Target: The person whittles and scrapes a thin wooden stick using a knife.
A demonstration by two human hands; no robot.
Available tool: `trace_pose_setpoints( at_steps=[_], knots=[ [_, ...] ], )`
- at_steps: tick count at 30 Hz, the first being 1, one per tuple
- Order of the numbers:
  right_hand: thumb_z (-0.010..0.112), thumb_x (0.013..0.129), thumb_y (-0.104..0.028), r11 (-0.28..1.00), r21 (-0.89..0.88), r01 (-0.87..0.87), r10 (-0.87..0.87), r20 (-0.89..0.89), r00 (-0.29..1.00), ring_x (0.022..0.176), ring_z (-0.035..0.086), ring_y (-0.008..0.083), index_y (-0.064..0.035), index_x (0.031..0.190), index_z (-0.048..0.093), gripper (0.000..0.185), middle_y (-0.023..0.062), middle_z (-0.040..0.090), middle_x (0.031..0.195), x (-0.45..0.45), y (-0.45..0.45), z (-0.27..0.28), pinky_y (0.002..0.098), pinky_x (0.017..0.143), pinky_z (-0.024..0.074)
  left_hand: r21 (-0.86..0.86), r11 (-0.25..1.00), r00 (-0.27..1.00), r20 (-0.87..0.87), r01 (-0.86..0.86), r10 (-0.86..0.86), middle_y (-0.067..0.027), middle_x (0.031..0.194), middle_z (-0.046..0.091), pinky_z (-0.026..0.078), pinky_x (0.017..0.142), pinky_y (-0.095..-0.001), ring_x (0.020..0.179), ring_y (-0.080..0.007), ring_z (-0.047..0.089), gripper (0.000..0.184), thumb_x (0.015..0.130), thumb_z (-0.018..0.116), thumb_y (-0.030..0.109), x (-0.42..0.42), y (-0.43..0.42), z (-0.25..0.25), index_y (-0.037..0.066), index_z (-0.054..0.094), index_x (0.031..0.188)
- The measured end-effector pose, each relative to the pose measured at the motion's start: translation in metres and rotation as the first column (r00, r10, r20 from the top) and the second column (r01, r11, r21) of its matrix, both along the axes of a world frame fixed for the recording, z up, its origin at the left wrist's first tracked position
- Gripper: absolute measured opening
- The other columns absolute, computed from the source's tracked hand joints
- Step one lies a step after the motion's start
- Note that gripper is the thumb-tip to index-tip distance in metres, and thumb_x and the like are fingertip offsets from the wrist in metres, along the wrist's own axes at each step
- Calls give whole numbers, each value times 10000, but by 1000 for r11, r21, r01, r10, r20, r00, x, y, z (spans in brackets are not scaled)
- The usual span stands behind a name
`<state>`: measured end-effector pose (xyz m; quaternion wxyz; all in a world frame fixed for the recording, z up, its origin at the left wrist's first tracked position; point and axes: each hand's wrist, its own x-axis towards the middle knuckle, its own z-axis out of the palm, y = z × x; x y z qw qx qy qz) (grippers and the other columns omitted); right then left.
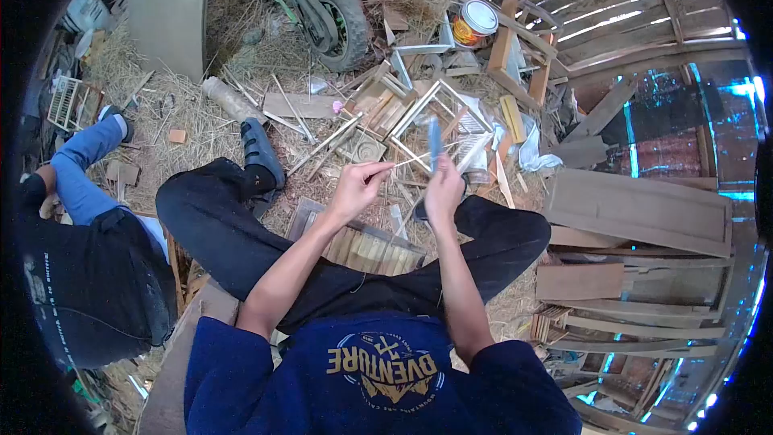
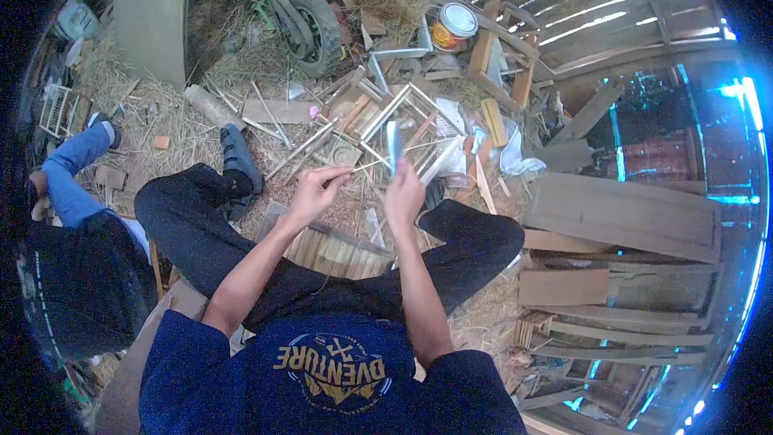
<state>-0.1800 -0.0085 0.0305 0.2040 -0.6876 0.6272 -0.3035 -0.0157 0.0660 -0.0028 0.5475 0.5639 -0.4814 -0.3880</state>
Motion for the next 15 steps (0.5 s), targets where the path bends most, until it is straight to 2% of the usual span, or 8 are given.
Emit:
trace_pose_setpoints(
  at_steps=[2, 5, 6, 9, 10, 14, 15],
  knots=[
    [360, 1078, -331, 996, 66, 60, -63, 50, 997, 670, 630, 437, 21, 960, 642, 466, 271, 594, 681, -1, -5, 1, 521, 600, 414, 1, 1000, 1000, -1, -6, 6, -158, 971, 749, 555, 785, -303, 875, -206, 731, 232, 891, 638, 6, 1, 2, -4, 12, 726, 1106],
    [372, 1076, -309, 989, -41, -145, 140, -106, 985, 639, 628, 415, 22, 947, 632, 440, 248, 591, 660, 6, 13, -11, 505, 582, 410, 59, 998, 1000, 9, -14, 13, -155, 980, 749, 551, 795, -302, 885, -203, 730, 232, 890, 641, 3, 1, 2, -2, 15, 728, 1105],
    [401, 1065, -250, 977, -53, -206, 196, -152, 969, 629, 619, 426, 13, 965, 629, 362, 248, 592, 662, 7, 13, -11, 503, 575, 417, 80, 997, 1000, -26, -13, 15, -156, 989, 747, 549, 793, -302, 886, -202, 729, 231, 893, 644, 10, 3, 2, -5, 20, 728, 1108],
    [424, 1054, -216, 995, 77, -56, 58, -20, 998, 675, 609, 470, -11, 964, 627, 302, 265, 596, 688, 5, 6, 0, 522, 598, 435, -85, 994, 998, -1, -66, 67, -168, 889, 733, 521, 647, -318, 728, -188, 696, 235, 894, 636, 15, -3, -2, -14, 13, 722, 1113],
    [458, 1033, -189, 998, 50, -32, 33, -25, 999, 695, 632, 464, -29, 962, 631, 245, 254, 624, 714, 5, 2, 1, 530, 621, 457, -61, 997, 998, 33, -42, 44, -181, 911, 731, 532, 664, -325, 735, -203, 700, 242, 890, 636, 13, -2, -2, -14, 13, 720, 1117],
    [498, 1003, -153, 969, 17, -247, 246, -179, 952, 729, 645, 456, -29, 1002, 629, 181, 249, 635, 726, 10, 19, -12, 525, 634, 468, -43, 998, 998, -14, -54, 54, -195, 950, 730, 541, 697, -328, 746, -234, 707, 249, 881, 634, 4, -2, 0, -20, 12, 720, 1115],
    [498, 1004, -151, 978, 24, -207, 208, -157, 966, 731, 645, 457, -29, 1005, 627, 177, 252, 634, 728, 9, 17, -10, 526, 637, 468, -48, 998, 999, -14, -48, 47, -194, 940, 729, 541, 693, -329, 742, -233, 705, 246, 881, 633, 2, -3, -1, -18, 9, 720, 1112]
  ],
)
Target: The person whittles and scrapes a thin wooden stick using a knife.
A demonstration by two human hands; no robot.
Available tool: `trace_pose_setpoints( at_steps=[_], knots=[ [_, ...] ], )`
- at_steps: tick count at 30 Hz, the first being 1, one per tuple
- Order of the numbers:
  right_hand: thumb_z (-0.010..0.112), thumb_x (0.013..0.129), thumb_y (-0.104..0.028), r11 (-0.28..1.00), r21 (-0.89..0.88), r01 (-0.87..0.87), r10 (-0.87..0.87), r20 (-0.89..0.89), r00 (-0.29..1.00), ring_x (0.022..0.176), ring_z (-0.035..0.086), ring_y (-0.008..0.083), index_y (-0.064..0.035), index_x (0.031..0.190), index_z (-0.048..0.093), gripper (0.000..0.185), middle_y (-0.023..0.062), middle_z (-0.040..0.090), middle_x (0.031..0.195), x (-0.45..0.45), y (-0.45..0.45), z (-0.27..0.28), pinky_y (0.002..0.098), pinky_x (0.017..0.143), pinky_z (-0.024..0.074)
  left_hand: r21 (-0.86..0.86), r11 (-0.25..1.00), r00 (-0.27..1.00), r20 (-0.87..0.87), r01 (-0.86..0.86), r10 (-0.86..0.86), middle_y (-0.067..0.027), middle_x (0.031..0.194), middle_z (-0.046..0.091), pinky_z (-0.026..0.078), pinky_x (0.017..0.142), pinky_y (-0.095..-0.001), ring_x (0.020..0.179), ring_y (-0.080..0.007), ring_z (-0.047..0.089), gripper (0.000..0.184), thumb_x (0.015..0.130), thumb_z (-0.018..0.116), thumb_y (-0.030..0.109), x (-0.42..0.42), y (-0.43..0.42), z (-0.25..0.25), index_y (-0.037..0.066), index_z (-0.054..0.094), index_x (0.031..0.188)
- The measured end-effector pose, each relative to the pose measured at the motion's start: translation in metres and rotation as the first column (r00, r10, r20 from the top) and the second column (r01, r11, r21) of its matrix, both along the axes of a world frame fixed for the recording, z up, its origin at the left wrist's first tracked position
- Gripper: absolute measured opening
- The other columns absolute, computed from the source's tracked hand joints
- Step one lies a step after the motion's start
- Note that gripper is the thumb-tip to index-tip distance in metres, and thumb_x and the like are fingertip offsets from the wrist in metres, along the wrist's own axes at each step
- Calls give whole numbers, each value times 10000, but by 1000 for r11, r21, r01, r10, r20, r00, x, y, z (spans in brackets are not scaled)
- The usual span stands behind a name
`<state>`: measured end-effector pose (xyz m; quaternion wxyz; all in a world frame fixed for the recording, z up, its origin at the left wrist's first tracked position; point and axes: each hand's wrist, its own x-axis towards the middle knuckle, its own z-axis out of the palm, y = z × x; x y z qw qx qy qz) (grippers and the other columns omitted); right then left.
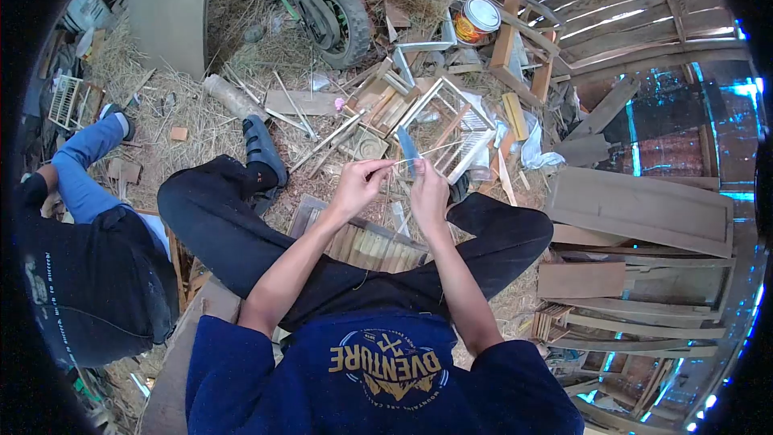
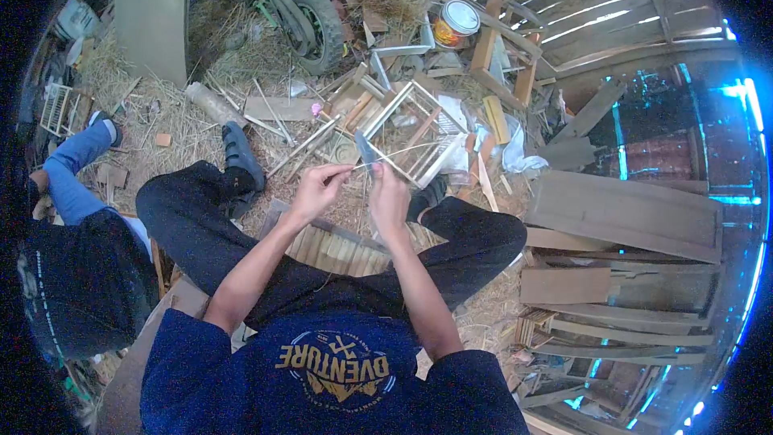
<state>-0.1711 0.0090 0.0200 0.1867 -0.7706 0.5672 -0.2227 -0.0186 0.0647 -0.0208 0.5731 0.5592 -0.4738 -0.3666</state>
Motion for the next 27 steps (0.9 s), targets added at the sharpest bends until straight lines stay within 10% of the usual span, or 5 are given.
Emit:
trace_pose_setpoints(
  at_steps=[27],
  knots=[
    [447, 1054, -253, 986, 131, 106, -123, 126, 984, 695, 623, 474, -4, 984, 638, 321, 290, 603, 702, 10, 1, 6, 514, 577, 442, 181, 982, 998, -32, 62, -58, -151, 899, 743, 530, 717, -316, 778, -165, 694, 186, 924, 640, 89, -2, 5, 20, -21, 716, 1054]
  ],
)
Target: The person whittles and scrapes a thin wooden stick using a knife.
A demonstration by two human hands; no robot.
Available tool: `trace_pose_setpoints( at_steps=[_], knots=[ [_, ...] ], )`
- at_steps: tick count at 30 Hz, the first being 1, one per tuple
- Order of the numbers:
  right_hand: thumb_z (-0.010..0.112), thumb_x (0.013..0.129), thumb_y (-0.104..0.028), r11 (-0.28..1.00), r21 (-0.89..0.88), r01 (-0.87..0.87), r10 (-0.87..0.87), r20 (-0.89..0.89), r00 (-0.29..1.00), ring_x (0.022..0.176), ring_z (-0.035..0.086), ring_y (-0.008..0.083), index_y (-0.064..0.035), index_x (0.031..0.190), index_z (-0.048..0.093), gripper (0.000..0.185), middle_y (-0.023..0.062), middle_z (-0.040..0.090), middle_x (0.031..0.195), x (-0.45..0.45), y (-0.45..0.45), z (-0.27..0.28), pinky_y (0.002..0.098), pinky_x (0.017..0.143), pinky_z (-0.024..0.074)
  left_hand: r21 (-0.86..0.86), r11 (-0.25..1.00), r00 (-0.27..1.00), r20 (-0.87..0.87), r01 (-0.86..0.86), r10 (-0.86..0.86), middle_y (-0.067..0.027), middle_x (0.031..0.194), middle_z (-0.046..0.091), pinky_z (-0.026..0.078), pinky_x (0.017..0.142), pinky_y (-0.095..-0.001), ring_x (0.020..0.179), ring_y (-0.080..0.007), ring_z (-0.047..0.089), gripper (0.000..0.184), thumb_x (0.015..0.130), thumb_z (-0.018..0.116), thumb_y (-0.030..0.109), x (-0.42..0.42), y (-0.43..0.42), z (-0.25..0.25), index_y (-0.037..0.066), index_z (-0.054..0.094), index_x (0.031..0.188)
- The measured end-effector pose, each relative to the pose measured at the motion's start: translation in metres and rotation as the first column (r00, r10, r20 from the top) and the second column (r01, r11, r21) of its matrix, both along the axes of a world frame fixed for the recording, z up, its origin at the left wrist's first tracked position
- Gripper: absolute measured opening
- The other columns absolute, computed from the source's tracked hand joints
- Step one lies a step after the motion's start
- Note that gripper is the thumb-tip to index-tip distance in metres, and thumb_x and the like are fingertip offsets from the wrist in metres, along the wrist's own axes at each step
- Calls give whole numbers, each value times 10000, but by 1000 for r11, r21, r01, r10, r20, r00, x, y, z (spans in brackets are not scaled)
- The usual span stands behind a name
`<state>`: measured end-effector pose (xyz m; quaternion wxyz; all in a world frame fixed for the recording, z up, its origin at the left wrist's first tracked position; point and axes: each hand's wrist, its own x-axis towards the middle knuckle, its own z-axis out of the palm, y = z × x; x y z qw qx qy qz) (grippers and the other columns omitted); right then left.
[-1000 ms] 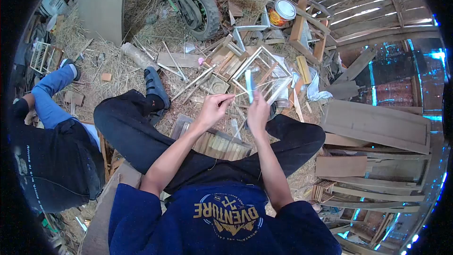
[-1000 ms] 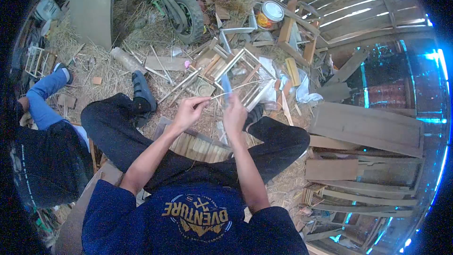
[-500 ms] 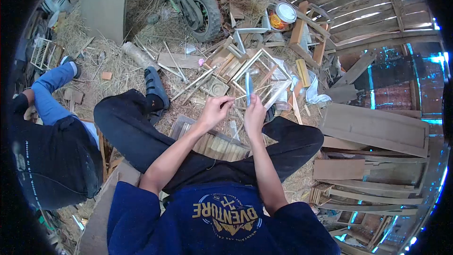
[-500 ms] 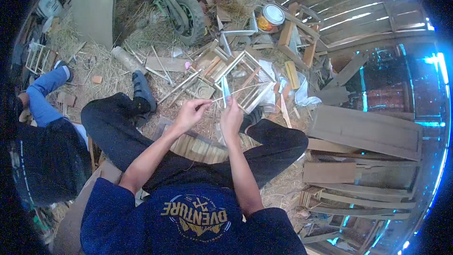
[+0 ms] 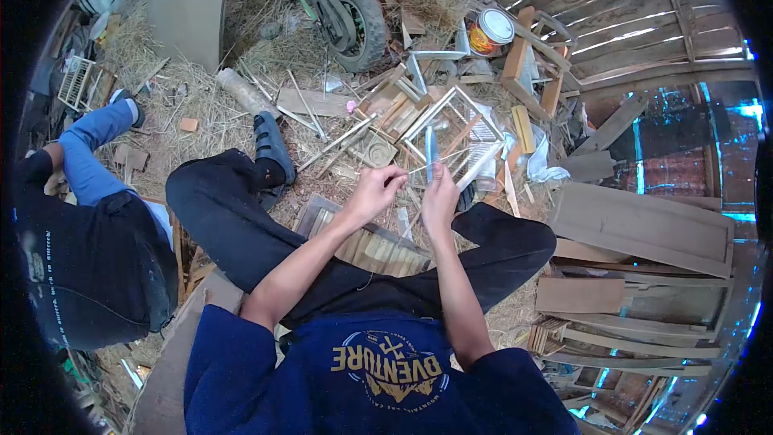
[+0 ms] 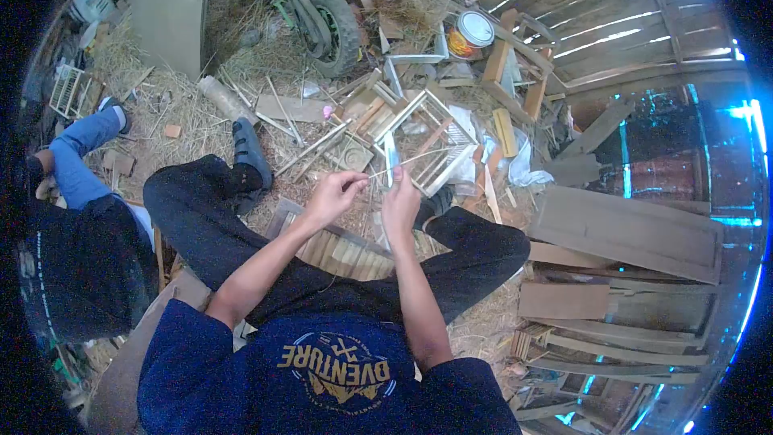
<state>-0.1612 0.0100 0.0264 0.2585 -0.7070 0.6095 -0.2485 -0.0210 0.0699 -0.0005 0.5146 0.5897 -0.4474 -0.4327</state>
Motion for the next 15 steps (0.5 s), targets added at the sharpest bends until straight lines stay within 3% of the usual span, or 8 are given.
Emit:
trace_pose_setpoints(
  at_steps=[4, 8, 11, 14, 15],
  knots=[
    [442, 1055, -304, 980, -76, -182, 174, -107, 979, 684, 624, 473, -18, 977, 643, 358, 263, 603, 672, 1, 16, -19, 533, 588, 443, 49, 998, 999, 1, 35, -35, -158, 894, 743, 538, 694, -323, 771, -183, 708, 178, 925, 638, 88, 1, 1, -13, -25, 714, 1040],
    [459, 1042, -365, 987, 35, -156, 159, -113, 981, 688, 624, 474, -10, 951, 647, 412, 261, 605, 682, 4, 15, -5, 532, 591, 447, -9, 1000, 999, 29, 14, -14, -152, 884, 743, 552, 743, -339, 805, -200, 724, 181, 930, 641, 103, -2, 0, -22, -21, 716, 1038],
    [466, 1040, -371, 990, 50, -129, 132, -67, 989, 676, 623, 450, 0, 932, 643, 425, 271, 601, 703, 4, 13, -6, 490, 591, 451, 35, 999, 999, 18, 32, -32, -148, 877, 742, 550, 761, -340, 817, -209, 724, 200, 936, 635, 114, 1, 0, -7, -16, 707, 1070],
    [466, 1043, -395, 987, -18, -162, 163, 115, 980, 593, 601, 357, 12, 876, 626, 468, 196, 589, 634, -10, -6, -31, 435, 573, 430, -69, 997, 998, -43, 33, -36, -134, 876, 741, 545, 751, -331, 814, -209, 723, 221, 951, 616, 135, 0, -3, -8, -8, 692, 1100],
    [466, 1044, -407, 991, 67, -117, 103, 186, 977, 581, 582, 314, 9, 845, 618, 486, 156, 570, 619, -13, -11, -33, 416, 570, 417, -64, 997, 999, -7, 31, -31, -143, 851, 732, 543, 728, -336, 782, -221, 719, 214, 950, 614, 131, 2, -2, -8, -2, 692, 1100]
  ],
)
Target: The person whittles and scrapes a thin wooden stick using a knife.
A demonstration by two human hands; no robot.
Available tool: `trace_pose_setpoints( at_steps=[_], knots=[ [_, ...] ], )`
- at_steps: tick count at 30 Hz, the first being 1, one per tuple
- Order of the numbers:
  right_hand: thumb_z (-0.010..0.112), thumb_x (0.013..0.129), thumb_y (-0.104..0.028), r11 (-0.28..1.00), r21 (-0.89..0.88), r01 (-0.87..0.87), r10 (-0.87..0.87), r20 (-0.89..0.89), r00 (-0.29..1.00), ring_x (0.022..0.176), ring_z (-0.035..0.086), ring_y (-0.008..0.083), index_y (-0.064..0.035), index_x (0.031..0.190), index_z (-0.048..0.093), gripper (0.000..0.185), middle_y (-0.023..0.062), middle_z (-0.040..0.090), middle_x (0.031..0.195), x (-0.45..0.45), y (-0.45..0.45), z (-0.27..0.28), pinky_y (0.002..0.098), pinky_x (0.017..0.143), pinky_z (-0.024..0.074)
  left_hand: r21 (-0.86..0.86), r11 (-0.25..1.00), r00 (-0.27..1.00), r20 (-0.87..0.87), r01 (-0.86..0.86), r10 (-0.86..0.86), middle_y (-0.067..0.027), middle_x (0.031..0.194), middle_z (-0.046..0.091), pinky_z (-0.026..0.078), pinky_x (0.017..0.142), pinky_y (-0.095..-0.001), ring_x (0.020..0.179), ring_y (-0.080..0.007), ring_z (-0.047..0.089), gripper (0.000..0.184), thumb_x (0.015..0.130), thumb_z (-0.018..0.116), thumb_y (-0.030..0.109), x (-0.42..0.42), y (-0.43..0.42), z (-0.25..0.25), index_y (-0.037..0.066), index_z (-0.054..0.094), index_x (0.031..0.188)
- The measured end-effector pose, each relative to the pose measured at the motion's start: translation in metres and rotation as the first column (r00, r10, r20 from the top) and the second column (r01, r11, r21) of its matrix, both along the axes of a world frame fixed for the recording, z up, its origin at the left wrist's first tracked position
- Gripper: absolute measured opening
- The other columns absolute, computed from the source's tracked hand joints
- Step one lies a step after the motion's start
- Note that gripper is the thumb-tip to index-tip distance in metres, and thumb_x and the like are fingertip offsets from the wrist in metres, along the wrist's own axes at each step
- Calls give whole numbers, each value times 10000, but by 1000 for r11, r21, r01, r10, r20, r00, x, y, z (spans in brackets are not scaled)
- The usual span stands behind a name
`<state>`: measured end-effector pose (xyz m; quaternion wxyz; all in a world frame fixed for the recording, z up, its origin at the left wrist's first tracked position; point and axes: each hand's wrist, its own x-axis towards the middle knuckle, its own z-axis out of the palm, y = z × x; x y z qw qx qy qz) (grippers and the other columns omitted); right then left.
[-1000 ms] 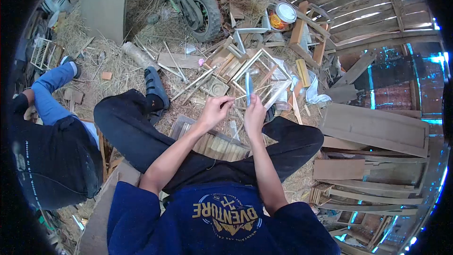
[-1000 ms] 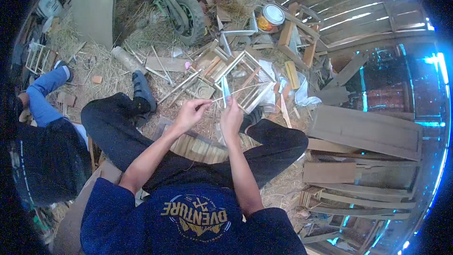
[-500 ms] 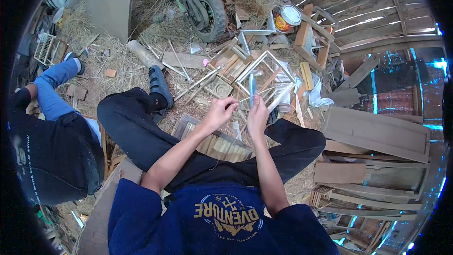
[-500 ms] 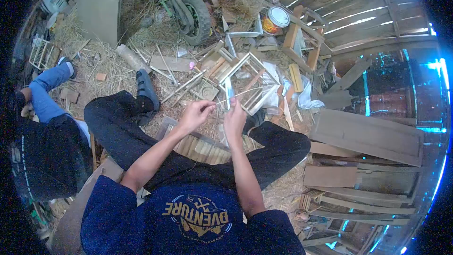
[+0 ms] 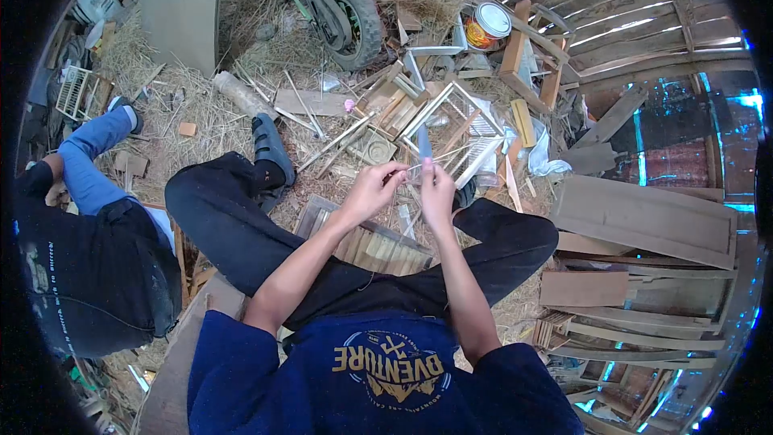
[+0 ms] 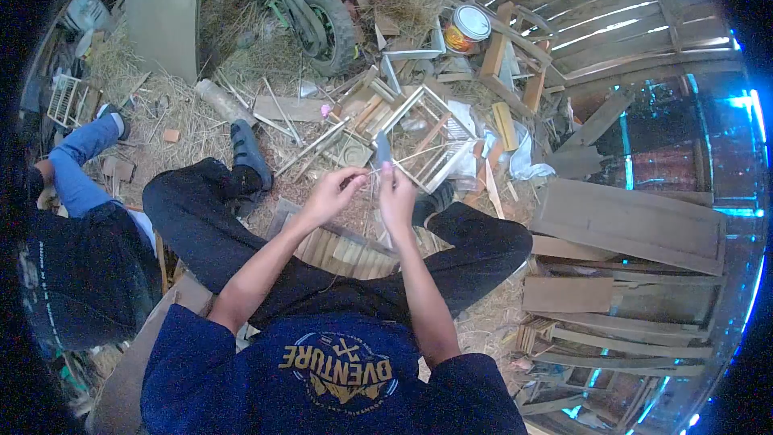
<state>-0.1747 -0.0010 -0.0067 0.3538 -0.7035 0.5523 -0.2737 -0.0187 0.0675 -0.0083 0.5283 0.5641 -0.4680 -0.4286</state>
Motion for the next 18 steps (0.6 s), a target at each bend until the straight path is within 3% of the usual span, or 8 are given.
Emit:
trace_pose_setpoints(
  at_steps=[2, 3, 6, 9, 12, 15, 18],
  knots=[
    [466, 1046, -431, 979, 188, 85, -106, 106, 989, 559, 544, 228, 3, 784, 601, 525, 74, 532, 589, -9, -9, -3, 380, 562, 390, 2, 1000, 998, 67, -7, 6, -161, 800, 714, 540, 682, -345, 720, -245, 711, 203, 949, 611, 121, 5, -1, 1, 11, 690, 1099],
    [469, 1039, -477, 952, 301, 57, -122, 202, 972, 481, 453, 112, -57, 789, 572, 500, -31, 444, 581, -7, -10, 4, 312, 466, 327, 37, 999, 997, 73, 15, -18, -164, 798, 710, 539, 684, -349, 726, -255, 711, 206, 950, 610, 131, 7, -2, 4, 14, 692, 1099],
    [476, 1027, -504, 782, 623, 24, -275, 310, 910, 418, 356, 51, -117, 856, 551, 430, -53, 417, 576, -1, -1, 30, 241, 389, 251, 91, 994, 993, 100, 54, -64, -174, 801, 705, 537, 692, -365, 745, -284, 710, 214, 950, 614, 158, 10, -2, 7, 25, 699, 1095],
    [481, 1016, -526, 741, 671, 5, -326, 354, 876, 393, 270, 12, -160, 882, 508, 390, -76, 358, 566, 2, 4, 31, 201, 351, 180, 28, 999, 991, 133, 30, -34, -183, 826, 707, 535, 701, -388, 767, -313, 711, 223, 943, 628, 185, 8, -2, -5, 34, 706, 1086],
    [472, 1016, -534, 672, 739, -50, -359, 384, 851, 393, 263, 21, -165, 835, 481, 412, -79, 323, 559, -3, 0, 29, 210, 356, 194, -52, 999, 990, 144, -6, 13, -190, 853, 711, 533, 711, -399, 783, -335, 709, 231, 939, 635, 209, 6, -3, -12, 40, 713, 1078],
    [460, 1014, -550, 482, 798, -362, -402, 569, 718, 393, 255, 27, -164, 807, 447, 438, -79, 297, 557, -9, -2, 29, 213, 354, 200, -63, 998, 990, 141, -8, 17, -194, 865, 710, 531, 706, -400, 781, -338, 708, 235, 943, 633, 218, 6, -4, -14, 46, 715, 1079],
    [454, 1013, -557, 454, 807, -377, -417, 566, 711, 394, 260, 36, -157, 815, 453, 446, -79, 286, 555, -8, -1, 32, 214, 355, 216, -15, 1000, 992, 128, 0, 2, -193, 834, 703, 524, 671, -395, 730, -321, 699, 239, 950, 624, 225, 7, -4, -9, 49, 714, 1085]
  ],
)
